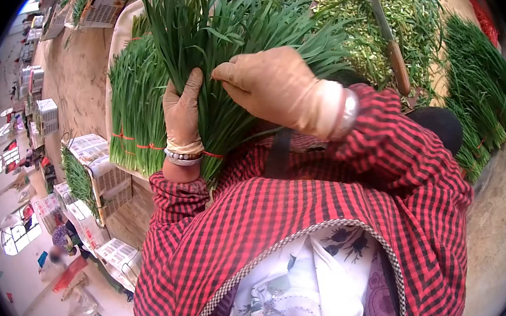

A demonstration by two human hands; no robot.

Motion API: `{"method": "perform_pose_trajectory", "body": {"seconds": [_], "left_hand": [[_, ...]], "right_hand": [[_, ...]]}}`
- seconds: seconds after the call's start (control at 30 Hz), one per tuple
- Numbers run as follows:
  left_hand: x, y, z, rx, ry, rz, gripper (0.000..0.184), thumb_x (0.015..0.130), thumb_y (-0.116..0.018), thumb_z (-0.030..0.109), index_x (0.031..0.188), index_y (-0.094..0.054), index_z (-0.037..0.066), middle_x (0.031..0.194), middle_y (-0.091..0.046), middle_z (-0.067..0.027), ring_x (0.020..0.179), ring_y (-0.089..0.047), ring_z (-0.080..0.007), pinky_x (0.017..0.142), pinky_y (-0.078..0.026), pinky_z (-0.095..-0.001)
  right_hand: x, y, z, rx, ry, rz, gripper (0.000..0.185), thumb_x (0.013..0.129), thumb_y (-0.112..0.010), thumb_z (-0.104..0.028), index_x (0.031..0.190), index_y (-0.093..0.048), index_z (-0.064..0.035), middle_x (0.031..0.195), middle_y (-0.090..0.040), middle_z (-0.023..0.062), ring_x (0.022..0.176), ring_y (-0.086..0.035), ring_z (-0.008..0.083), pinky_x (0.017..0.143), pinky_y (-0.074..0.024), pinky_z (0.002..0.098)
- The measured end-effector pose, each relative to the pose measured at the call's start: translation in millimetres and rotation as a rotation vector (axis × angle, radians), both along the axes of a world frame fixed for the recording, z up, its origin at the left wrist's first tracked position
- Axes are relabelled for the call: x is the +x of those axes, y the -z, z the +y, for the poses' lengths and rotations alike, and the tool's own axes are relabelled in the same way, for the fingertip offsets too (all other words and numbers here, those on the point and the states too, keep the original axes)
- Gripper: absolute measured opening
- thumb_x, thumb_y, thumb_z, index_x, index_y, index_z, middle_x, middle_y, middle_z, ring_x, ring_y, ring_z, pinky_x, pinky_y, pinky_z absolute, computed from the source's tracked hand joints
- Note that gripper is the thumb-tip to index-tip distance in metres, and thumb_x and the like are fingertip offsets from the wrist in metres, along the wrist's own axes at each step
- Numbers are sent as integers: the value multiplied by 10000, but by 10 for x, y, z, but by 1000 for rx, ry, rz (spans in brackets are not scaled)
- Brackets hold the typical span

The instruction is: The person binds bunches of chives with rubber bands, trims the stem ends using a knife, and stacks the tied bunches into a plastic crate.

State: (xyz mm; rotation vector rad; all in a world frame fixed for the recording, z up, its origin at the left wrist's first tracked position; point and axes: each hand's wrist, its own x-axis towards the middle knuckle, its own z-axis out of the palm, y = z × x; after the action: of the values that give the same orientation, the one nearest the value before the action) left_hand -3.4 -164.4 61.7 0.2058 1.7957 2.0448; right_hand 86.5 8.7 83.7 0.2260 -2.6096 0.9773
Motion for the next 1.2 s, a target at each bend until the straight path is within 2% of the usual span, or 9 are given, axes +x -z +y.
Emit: {"method": "perform_pose_trajectory", "body": {"seconds": [0.07,0.33,0.47,0.7,0.9,1.0,1.07,1.1,1.2], "left_hand": [[8,0,-6,-7,-9,8,302,939,-653,131,1197,-600,-17,1107,-668,-68,946,-617,-133,849,-495,-267],[28,4,25,24,-36,-8,326,941,-651,129,1220,-572,-20,1126,-657,-67,966,-605,-133,857,-484,-264],[23,32,8,41,-45,-22,324,943,-645,123,1222,-563,-21,1135,-649,-70,972,-603,-135,859,-482,-263],[36,32,17,42,-61,13,308,946,-638,114,1213,-565,-21,1125,-651,-72,965,-610,-144,861,-490,-273],[29,38,0,56,-55,-2,297,944,-638,108,1206,-574,-17,1116,-656,-70,946,-614,-142,850,-495,-271],[19,32,-26,51,-53,-7,301,942,-641,107,1209,-575,-14,1107,-659,-69,934,-615,-138,837,-499,-266],[7,12,-68,39,-58,-16,303,940,-643,106,1210,-575,-13,1101,-660,-68,927,-616,-135,829,-502,-263],[-10,-9,-97,36,-65,-16,303,939,-645,107,1210,-576,-12,1095,-661,-68,924,-616,-135,827,-503,-261],[-8,-87,-206,2,-95,-9,301,938,-646,110,1206,-580,-10,1085,-663,-67,915,-621,-137,824,-509,-263]], "right_hand": [[-61,234,-97,-104,62,139,215,853,-643,-202,1055,-676,-135,880,-704,93,769,-686,287,636,-552,379],[-79,258,-181,-201,116,-146,277,864,-650,-245,1108,-622,-117,817,-685,131,759,-670,337,643,-536,413],[-93,226,-187,-395,125,-228,335,849,-674,-265,1139,-600,-117,793,-678,114,754,-673,315,649,-530,406],[-116,290,-195,-361,101,-274,337,831,-695,-275,1109,-616,-101,771,-668,102,735,-668,300,650,-523,395],[-129,342,-207,-534,51,-335,309,817,-700,-278,1051,-639,-86,751,-656,109,718,-658,293,654,-517,391],[-119,318,-197,-551,-7,-264,237,840,-690,-239,988,-646,-60,706,-646,74,629,-640,222,579,-508,340],[-51,15,-76,-1069,-69,-638,189,865,-680,-210,934,-644,-39,683,-629,27,565,-591,118,498,-471,259],[-11,-92,35,-1078,-66,-545,156,885,-674,-193,903,-641,-42,679,-604,-6,543,-537,48,459,-430,197],[32,-226,520,-1147,193,-166,162,894,-687,-246,926,-687,-88,671,-617,8,524,-551,74,475,-424,207]]}}
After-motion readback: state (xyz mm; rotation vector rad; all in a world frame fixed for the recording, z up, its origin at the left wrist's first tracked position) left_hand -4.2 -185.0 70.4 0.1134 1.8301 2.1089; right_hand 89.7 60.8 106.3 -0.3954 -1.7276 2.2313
